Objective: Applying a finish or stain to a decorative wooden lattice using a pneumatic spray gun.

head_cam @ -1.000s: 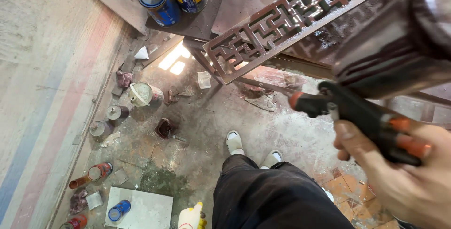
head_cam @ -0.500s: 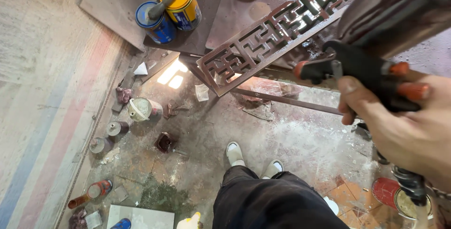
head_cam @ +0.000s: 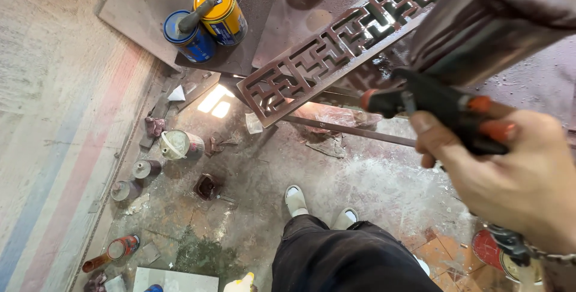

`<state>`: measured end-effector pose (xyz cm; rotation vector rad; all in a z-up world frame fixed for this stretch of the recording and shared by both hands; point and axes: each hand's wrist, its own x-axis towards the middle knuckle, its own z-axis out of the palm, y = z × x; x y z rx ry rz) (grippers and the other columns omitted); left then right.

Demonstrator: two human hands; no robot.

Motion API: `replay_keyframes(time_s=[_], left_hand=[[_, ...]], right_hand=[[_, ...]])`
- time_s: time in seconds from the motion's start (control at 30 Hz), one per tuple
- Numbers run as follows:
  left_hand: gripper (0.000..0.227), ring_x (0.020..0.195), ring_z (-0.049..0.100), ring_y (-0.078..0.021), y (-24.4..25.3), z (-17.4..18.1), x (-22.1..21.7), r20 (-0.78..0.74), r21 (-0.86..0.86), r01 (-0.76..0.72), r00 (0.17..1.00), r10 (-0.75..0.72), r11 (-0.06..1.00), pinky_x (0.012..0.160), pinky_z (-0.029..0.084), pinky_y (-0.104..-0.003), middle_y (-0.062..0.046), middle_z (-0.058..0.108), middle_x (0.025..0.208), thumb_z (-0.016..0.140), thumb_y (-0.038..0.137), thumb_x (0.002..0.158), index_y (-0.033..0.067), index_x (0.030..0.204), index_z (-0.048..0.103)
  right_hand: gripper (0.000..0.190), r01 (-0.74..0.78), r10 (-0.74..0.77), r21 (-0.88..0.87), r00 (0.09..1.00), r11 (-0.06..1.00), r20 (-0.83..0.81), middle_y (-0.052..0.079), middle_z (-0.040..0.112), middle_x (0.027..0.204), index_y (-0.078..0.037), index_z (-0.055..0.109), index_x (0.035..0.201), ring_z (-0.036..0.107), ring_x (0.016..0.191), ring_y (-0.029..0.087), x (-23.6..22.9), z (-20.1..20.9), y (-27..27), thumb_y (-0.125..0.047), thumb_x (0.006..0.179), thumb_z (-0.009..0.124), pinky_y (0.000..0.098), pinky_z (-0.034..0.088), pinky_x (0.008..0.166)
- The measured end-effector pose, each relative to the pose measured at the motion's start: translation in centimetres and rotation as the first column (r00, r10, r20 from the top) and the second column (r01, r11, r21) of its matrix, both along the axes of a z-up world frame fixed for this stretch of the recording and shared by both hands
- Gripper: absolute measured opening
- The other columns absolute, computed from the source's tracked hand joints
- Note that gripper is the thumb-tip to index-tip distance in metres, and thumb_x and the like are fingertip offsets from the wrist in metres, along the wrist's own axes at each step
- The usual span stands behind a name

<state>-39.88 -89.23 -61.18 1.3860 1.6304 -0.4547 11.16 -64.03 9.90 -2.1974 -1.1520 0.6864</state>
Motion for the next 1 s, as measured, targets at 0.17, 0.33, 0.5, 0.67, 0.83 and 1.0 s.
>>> replay_keyframes(time_s=[0.17,0.33,0.5,0.67,0.83,1.0], left_hand=[[0.036,0.047,0.059,-0.0309,2.6,4.7,7.4,0.032,-0.097,-0.949,0.297,0.954,0.299,0.053,0.049,-0.037,-0.027,0.068,0.058,0.079,0.009,0.092,-0.0187,0.072,0.071],[0.045,0.059,0.069,-0.0271,0.5,2.4,8.7,-0.015,-0.162,-0.841,0.525,0.851,0.516,0.062,0.054,-0.032,-0.019,0.073,0.059,0.080,0.026,0.089,-0.0083,0.062,0.073],[0.038,0.048,0.065,-0.0287,-4.2,-1.9,8.7,-0.025,0.708,0.214,0.960,-0.279,0.673,0.050,0.052,-0.041,-0.006,0.066,0.055,0.076,0.039,0.061,0.0245,0.096,0.077],[0.014,0.031,0.052,-0.0175,-2.6,-3.2,10.1,0.094,0.942,0.014,0.948,-0.305,0.334,0.037,0.046,-0.034,-0.001,0.057,0.041,0.082,0.021,0.062,0.0143,0.074,0.080],[0.034,0.063,0.073,-0.0279,3.2,2.5,11.6,-0.067,-0.109,-0.806,0.590,0.805,0.582,0.066,0.057,-0.032,-0.019,0.077,0.064,0.085,0.022,0.083,-0.0097,0.070,0.079],[0.039,0.046,0.060,-0.0343,12.6,16.1,15.8,0.016,-0.302,-0.836,0.476,0.879,0.458,0.049,0.050,-0.041,-0.027,0.069,0.064,0.070,0.022,0.097,-0.0148,0.084,0.071]], right_hand=[[0.019,-0.109,0.109,-0.014,0.992,0.994,0.070,0.021,0.081,0.071,0.006,0.076,0.099,0.072,0.042,0.032,2.2,0.1,0.0,-0.010,0.094,0.069,0.0390,0.052,0.029],[0.026,-0.014,0.026,-0.064,0.981,0.998,0.193,0.023,0.078,0.078,0.005,0.074,0.106,0.069,0.040,0.038,3.3,0.2,-0.6,-0.020,0.099,0.072,0.0437,0.048,0.026],[0.015,-0.229,0.224,0.115,0.973,0.967,0.051,0.013,0.081,0.063,0.004,0.080,0.086,0.068,0.037,0.023,3.6,-1.4,-1.8,-0.010,0.083,0.075,0.0326,0.048,0.031],[0.018,-0.199,0.197,0.069,0.980,0.978,0.035,0.017,0.083,0.068,0.005,0.079,0.083,0.079,0.047,0.026,4.2,-0.8,-0.4,-0.012,0.084,0.074,0.0354,0.060,0.037],[0.029,0.083,-0.063,-0.106,0.982,0.991,0.177,0.026,0.077,0.069,0.011,0.073,0.093,0.069,0.039,0.039,5.6,-1.2,1.2,-0.017,0.098,0.075,0.0418,0.053,0.031],[0.017,0.131,-0.123,-0.103,0.989,0.986,0.082,0.023,0.077,0.060,0.006,0.078,0.092,0.063,0.037,0.034,3.8,-1.1,1.5,-0.011,0.089,0.076,0.0421,0.047,0.031]])
